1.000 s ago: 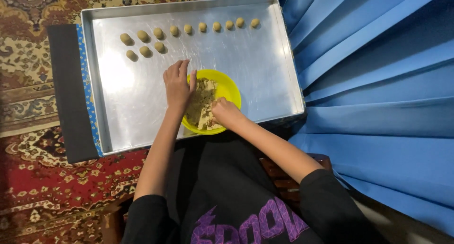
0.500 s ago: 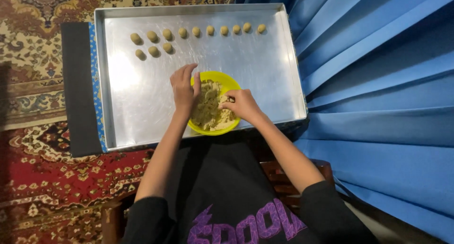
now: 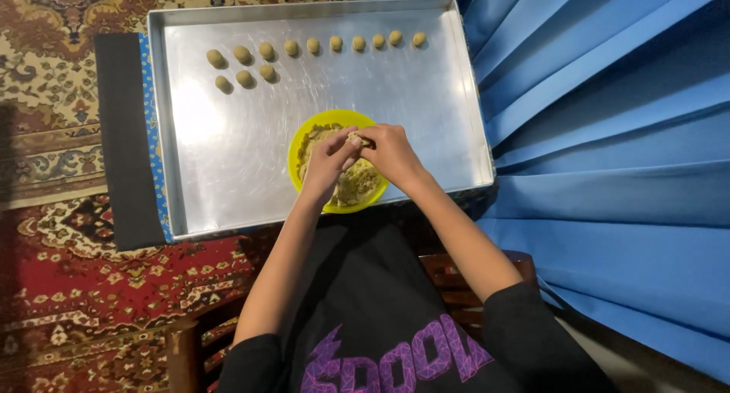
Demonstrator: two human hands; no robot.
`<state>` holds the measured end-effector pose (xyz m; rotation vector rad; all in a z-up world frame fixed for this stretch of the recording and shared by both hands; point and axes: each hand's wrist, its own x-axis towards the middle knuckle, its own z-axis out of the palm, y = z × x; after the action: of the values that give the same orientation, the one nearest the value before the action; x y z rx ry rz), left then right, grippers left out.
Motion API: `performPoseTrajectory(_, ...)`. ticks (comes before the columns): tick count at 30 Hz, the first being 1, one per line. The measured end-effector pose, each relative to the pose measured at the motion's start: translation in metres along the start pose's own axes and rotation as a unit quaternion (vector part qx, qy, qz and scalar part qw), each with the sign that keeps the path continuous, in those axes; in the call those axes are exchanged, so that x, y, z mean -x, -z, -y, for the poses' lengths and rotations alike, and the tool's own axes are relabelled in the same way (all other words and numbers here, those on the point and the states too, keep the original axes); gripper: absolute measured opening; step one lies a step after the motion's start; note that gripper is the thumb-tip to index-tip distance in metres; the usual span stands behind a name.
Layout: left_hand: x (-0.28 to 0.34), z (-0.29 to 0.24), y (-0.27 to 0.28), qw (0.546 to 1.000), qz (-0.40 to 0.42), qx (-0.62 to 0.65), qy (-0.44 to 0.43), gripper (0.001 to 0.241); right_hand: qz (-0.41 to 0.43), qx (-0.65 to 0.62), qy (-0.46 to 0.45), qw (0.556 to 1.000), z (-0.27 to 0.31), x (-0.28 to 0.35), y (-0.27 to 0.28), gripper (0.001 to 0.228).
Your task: A person is rolling small pieces of dough into balls and placing them in neat rows on a large metal baking tray.
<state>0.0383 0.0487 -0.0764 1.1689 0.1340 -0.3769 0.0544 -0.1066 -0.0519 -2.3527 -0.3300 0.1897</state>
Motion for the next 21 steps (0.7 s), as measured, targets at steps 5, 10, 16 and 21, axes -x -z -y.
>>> performPoseTrajectory(5, -0.011, 0.009, 0.009, 0.999, -0.033, -0.005, 0.01, 0.059, -0.01, -0.025, 0.009, 1.0, -0.007, -0.006, -0.004, 0.025)
performPoseTrajectory(10, -0.006, -0.005, 0.007, 0.999, -0.029, -0.035, -0.007, 0.051, -0.009, -0.029, 0.018, 0.999, -0.013, -0.008, -0.008, 0.021)
performPoseTrajectory(16, -0.003, -0.014, 0.002, 0.999, -0.046, -0.025, 0.003, 0.033, -0.021, -0.012, 0.021, 0.999, 0.001, -0.002, -0.006, 0.023)
performPoseTrajectory(21, -0.011, -0.001, 0.009, 0.998, -0.063, 0.011, 0.015, 0.033, -0.034, -0.037, 0.009, 0.999, 0.004, 0.001, -0.002, 0.025)
